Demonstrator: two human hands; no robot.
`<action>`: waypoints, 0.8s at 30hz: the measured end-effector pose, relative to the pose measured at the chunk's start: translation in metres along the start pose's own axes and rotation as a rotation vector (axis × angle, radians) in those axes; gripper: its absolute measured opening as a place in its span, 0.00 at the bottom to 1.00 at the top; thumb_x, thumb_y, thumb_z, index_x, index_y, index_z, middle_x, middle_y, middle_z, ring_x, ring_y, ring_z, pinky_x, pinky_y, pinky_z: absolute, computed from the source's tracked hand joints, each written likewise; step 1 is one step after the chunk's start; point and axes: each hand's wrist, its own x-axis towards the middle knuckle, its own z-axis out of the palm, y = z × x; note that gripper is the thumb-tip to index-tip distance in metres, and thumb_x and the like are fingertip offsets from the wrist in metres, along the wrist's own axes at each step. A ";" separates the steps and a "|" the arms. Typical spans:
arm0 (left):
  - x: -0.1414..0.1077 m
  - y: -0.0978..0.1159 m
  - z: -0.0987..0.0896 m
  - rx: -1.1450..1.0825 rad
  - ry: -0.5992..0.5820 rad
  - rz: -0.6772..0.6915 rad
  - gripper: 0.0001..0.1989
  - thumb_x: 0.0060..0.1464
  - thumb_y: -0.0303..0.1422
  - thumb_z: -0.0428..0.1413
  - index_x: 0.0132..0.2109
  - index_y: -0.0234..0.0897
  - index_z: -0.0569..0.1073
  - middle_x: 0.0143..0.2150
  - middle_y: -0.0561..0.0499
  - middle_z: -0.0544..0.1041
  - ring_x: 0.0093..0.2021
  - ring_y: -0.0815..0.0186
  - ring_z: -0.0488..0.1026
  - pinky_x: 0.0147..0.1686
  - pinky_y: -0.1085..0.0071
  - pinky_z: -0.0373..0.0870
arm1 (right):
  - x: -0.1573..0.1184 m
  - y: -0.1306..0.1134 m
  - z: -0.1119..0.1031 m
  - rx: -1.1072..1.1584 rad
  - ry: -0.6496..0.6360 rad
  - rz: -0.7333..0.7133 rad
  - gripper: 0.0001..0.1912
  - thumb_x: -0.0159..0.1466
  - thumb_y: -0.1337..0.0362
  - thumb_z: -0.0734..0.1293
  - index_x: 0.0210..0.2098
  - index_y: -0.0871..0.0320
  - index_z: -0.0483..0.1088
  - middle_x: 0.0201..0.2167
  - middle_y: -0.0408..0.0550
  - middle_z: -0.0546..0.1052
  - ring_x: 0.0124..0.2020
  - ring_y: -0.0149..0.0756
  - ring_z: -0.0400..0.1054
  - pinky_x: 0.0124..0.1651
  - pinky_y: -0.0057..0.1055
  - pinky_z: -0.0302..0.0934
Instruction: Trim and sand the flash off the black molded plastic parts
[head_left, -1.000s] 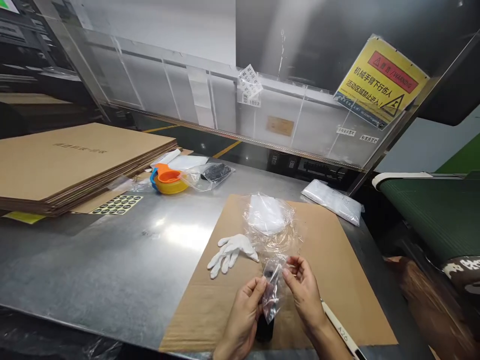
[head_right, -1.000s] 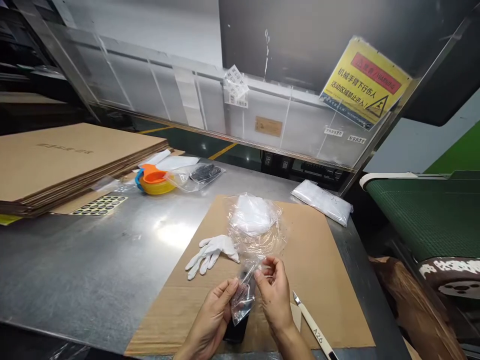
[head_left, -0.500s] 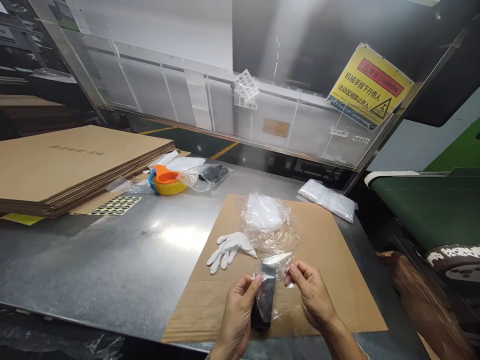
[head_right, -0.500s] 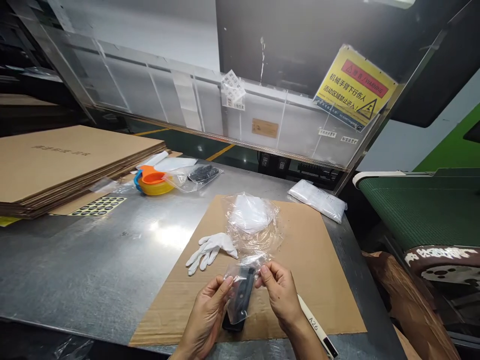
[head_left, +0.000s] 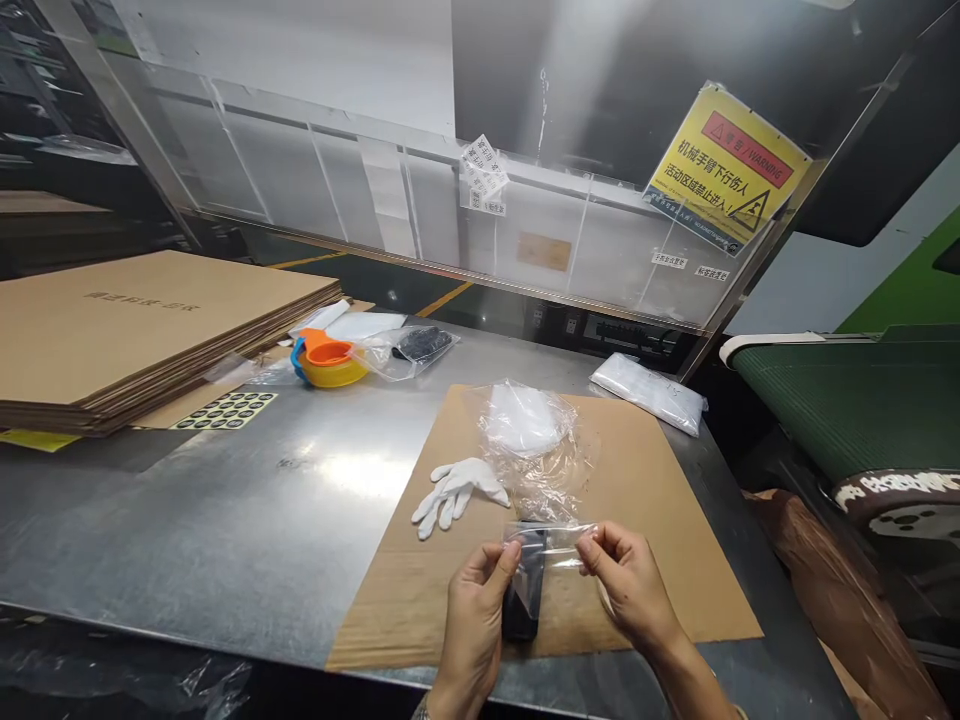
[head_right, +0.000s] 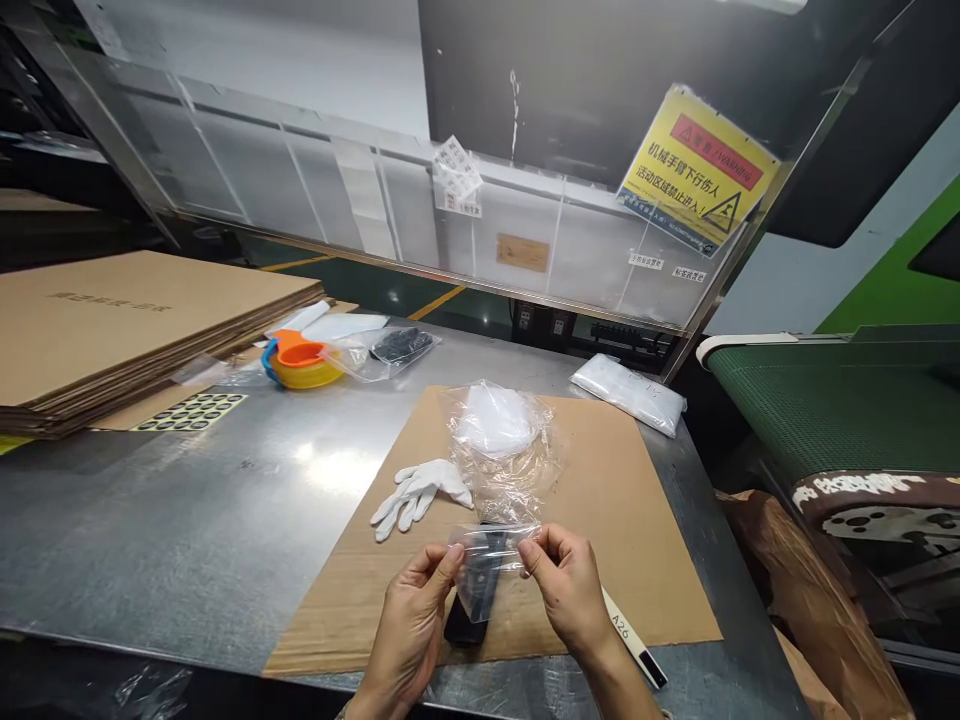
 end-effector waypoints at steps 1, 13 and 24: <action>0.000 0.001 0.000 0.010 0.021 0.007 0.15 0.36 0.38 0.67 0.29 0.33 0.73 0.27 0.54 0.73 0.29 0.71 0.68 0.32 0.76 0.64 | -0.003 -0.001 0.000 -0.034 0.026 -0.016 0.17 0.62 0.54 0.62 0.23 0.59 0.64 0.20 0.42 0.66 0.25 0.30 0.60 0.30 0.27 0.53; -0.019 0.006 0.002 -0.282 -0.187 -0.520 0.16 0.40 0.29 0.66 0.40 0.32 0.75 0.35 0.44 0.79 0.34 0.66 0.76 0.36 0.75 0.71 | -0.043 -0.002 0.056 -0.722 -0.015 -0.899 0.14 0.62 0.71 0.55 0.41 0.64 0.69 0.33 0.57 0.74 0.39 0.43 0.65 0.42 0.39 0.61; -0.021 0.013 -0.011 -0.120 -0.227 -0.477 0.18 0.42 0.33 0.65 0.42 0.31 0.74 0.34 0.39 0.80 0.27 0.62 0.77 0.25 0.72 0.71 | -0.029 0.013 0.000 0.217 -0.066 0.323 0.19 0.58 0.50 0.64 0.35 0.61 0.71 0.31 0.51 0.75 0.34 0.37 0.68 0.39 0.34 0.59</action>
